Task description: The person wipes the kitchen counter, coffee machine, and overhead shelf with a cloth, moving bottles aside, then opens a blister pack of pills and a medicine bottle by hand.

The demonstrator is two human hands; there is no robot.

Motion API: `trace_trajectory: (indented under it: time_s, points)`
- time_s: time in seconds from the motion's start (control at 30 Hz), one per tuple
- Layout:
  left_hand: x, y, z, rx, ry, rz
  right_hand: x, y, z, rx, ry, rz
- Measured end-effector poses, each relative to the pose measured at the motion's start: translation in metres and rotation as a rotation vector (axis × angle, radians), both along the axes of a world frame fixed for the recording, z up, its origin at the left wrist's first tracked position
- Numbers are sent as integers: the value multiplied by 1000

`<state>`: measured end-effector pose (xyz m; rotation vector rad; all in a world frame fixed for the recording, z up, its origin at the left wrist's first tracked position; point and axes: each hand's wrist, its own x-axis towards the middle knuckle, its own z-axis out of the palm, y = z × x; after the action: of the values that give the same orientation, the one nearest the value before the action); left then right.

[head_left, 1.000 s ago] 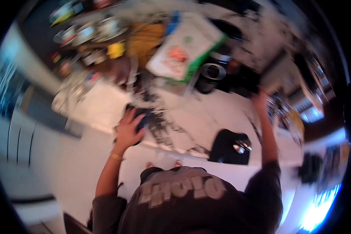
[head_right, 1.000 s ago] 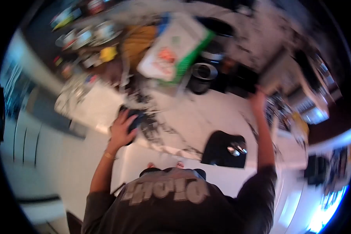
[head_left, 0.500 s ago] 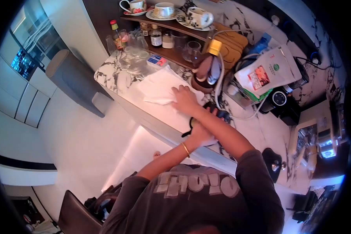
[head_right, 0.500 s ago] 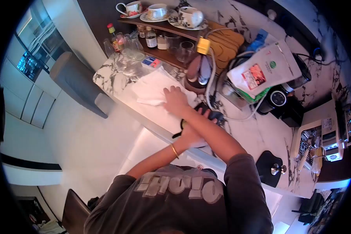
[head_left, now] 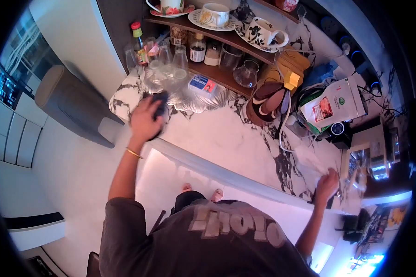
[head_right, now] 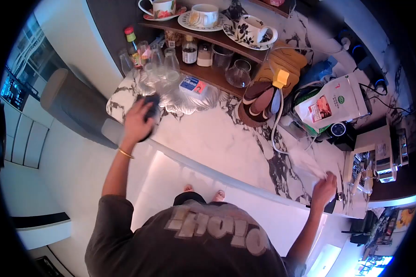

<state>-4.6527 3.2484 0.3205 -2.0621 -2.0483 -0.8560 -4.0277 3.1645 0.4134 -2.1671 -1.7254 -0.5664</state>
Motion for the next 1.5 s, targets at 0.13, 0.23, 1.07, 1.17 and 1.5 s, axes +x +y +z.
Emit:
trace_trajectory:
  time_s: [0.13,0.23,1.07,1.17,1.5]
  points:
    - [-73,33,-1,-126,90,333,8,-15,-42,-30,-143,-12]
    - [-68,55,-2,-157,148,640,-63,-3,-36,71,57,234]
    - [218,9,14,-170,84,-352,-225,138,-72,-69,-12,441]
    - [217,39,18,-176,124,-483,-206,119,-63,-11,27,482]
    - [297,98,15,-258,192,-532,-134,5,-45,-155,34,421]
